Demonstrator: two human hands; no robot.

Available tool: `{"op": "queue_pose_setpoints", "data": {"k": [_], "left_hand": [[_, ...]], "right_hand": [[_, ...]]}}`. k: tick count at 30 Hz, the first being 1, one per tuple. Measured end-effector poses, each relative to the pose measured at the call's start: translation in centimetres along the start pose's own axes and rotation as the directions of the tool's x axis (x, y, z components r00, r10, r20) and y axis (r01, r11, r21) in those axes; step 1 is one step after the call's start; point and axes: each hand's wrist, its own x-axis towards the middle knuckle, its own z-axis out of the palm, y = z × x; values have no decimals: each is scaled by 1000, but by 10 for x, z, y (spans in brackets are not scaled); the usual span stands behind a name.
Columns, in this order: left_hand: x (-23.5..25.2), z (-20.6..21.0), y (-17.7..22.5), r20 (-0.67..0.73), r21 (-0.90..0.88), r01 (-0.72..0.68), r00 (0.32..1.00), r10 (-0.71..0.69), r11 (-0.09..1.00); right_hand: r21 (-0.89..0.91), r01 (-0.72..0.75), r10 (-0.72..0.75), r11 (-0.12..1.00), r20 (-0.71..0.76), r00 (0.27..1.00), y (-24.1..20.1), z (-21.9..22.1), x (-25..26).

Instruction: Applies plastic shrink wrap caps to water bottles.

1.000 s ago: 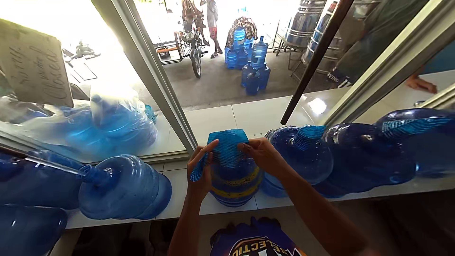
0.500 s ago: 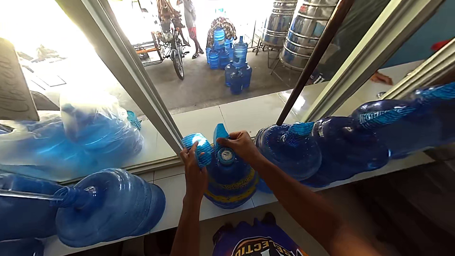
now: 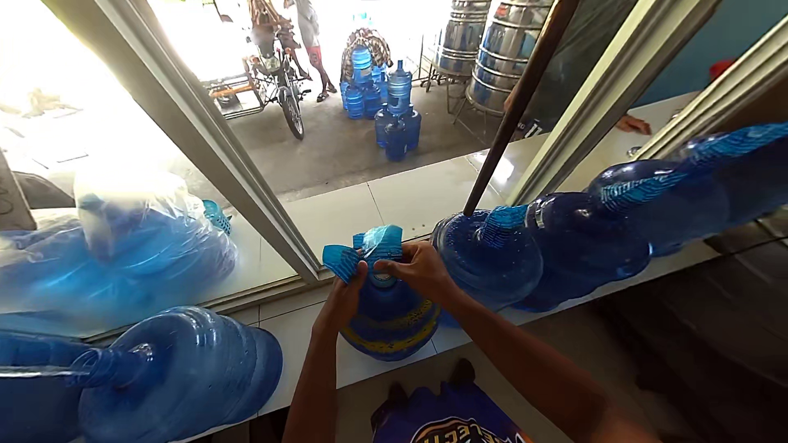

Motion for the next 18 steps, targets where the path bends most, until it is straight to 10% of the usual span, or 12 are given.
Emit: {"op": "queue_pose_setpoints", "data": {"k": [6, 11, 18], "left_hand": [[-7, -1, -1, 61, 100, -130, 990, 124, 987], [-9, 4, -20, 37, 399, -379, 916, 398, 835], [-25, 7, -23, 92, 647, -253, 962, 256, 719]], "right_hand": [[180, 201, -214, 963, 60, 975, 12, -1, -16], [-42, 520, -520, 853, 9, 854, 42, 0, -12], [-141, 406, -377, 903, 191, 906, 53, -8, -3]]}}
